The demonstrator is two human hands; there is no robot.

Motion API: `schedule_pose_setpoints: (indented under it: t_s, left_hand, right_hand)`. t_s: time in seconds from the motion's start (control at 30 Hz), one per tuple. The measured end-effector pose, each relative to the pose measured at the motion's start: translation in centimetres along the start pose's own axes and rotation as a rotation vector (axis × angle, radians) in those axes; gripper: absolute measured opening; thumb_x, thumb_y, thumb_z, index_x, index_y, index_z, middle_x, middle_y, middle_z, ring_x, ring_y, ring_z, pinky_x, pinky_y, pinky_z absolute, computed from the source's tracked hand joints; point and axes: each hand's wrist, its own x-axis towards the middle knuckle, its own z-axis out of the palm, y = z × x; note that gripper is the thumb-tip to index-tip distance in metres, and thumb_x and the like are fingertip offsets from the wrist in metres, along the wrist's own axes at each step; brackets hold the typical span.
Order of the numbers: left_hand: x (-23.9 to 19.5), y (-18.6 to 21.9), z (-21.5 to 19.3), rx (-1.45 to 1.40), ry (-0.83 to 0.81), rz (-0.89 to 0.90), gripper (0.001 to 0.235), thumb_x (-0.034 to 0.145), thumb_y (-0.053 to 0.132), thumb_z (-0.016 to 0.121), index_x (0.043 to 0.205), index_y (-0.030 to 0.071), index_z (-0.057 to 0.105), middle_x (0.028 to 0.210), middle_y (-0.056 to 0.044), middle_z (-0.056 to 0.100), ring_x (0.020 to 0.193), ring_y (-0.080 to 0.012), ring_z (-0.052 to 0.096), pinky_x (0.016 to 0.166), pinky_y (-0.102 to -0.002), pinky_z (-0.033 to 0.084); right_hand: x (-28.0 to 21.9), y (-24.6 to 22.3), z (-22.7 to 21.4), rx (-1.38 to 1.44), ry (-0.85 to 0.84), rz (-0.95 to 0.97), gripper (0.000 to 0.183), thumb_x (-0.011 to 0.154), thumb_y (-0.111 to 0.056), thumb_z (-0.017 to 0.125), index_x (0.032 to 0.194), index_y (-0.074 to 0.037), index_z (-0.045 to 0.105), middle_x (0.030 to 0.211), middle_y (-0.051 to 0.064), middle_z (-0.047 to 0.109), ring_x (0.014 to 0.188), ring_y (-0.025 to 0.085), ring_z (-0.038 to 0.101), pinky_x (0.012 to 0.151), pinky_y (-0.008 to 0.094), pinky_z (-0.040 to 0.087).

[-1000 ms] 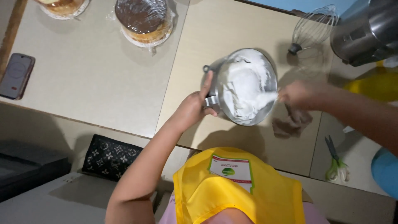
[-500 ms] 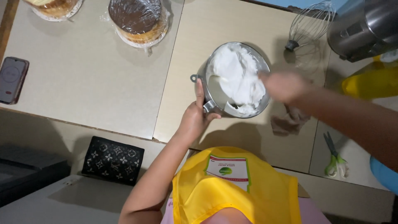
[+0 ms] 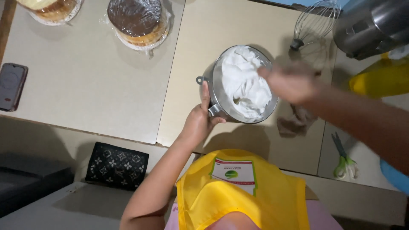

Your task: The person removes a bowl of whipped cream from a stand mixer, whisks it manually using a whisk attachment, and then stirs and scrapes the bowl with a spatula.

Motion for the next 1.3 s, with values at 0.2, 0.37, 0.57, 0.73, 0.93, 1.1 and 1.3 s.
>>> schedule_pose_setpoints:
  t_s: [0.2,0.37,0.57,0.73,0.93,1.1,1.3]
  left_hand:
    - [0.2,-0.3,-0.6,-0.015,-0.054,0.015,0.134,0.074,0.054,0.081,0.165,0.010,-0.008,0.100,-0.025,0.069,0.098,-0.0404,0.072,0.090,-0.042,0.060]
    - [1.7,-0.9,-2.9,-0.077,-0.130,0.064,0.138,0.074,0.049,0.085,0.164,0.016,-0.014,0.103,-0.027,0.070,0.103,-0.0450,0.070,0.094,-0.046,0.058]
    - [5.3,-2.9,-4.0,-0.095,-0.257,0.322,0.130,0.083,0.032,0.090,0.164,0.022,-0.010,0.076,-0.021,0.065,0.065,-0.0333,0.058,0.065,-0.040,0.047]
    - [5.4,-2.0,-5.3,-0.088,-0.306,0.270,0.129,0.083,0.028,0.090,0.165,0.021,-0.008,0.064,-0.013,0.055,0.063,-0.0286,0.053,0.066,-0.037,0.045]
    - [3.2,-1.0,-5.6,-0.179,-0.211,0.179,0.132,0.077,0.033,0.088,0.164,0.022,-0.011,0.113,-0.027,0.072,0.101,-0.0442,0.070,0.089,-0.045,0.053]
    - [0.8,-1.1,-3.2,-0.252,-0.098,0.053,0.134,0.075,0.042,0.085,0.165,0.012,-0.009,0.118,-0.031,0.070,0.109,-0.0468,0.067,0.100,-0.051,0.055]
    - [-0.8,0.0,-0.4,-0.297,0.000,-0.057,0.132,0.081,0.041,0.082,0.163,0.008,-0.015,0.120,-0.031,0.068,0.109,-0.0453,0.068,0.098,-0.050,0.057]
  right_hand:
    - [0.8,-0.7,3.9,-0.129,-0.044,0.103,0.028,0.102,-0.022,0.049,0.100,-0.017,0.077,0.095,0.005,0.078,0.099,0.030,0.077,0.084,0.047,0.060]
    - [-3.4,-0.7,-3.6,-0.980,0.412,-0.575,0.028,0.084,-0.012,0.065,0.111,-0.017,0.068,0.070,0.001,0.069,0.051,0.012,0.065,0.046,0.027,0.049]
    - [1.1,2.9,-7.8,-1.285,0.743,-0.646,0.037,0.098,-0.016,0.071,0.133,-0.027,0.065,0.063,-0.014,0.057,0.042,-0.002,0.050,0.035,0.013,0.042]
    - [1.3,8.0,-2.6,-1.408,0.685,-0.231,0.065,0.092,-0.036,0.066,0.153,-0.026,0.047,0.059,-0.017,0.045,0.038,-0.002,0.036,0.034,0.018,0.029]
    - [2.9,9.5,7.1,0.261,-0.158,0.201,0.009,0.096,-0.009,0.058,0.094,-0.017,0.063,0.089,0.005,0.060,0.076,0.024,0.054,0.062,0.040,0.045]
    - [1.5,6.1,7.3,0.604,-0.259,-0.136,0.035,0.097,-0.028,0.059,0.117,-0.009,0.080,0.098,0.019,0.081,0.085,0.029,0.070,0.080,0.047,0.053]
    - [-1.6,0.5,-2.7,1.006,-0.257,0.155,0.027,0.102,-0.026,0.050,0.115,-0.011,0.070,0.054,0.007,0.040,0.039,0.013,0.033,0.039,0.026,0.022]
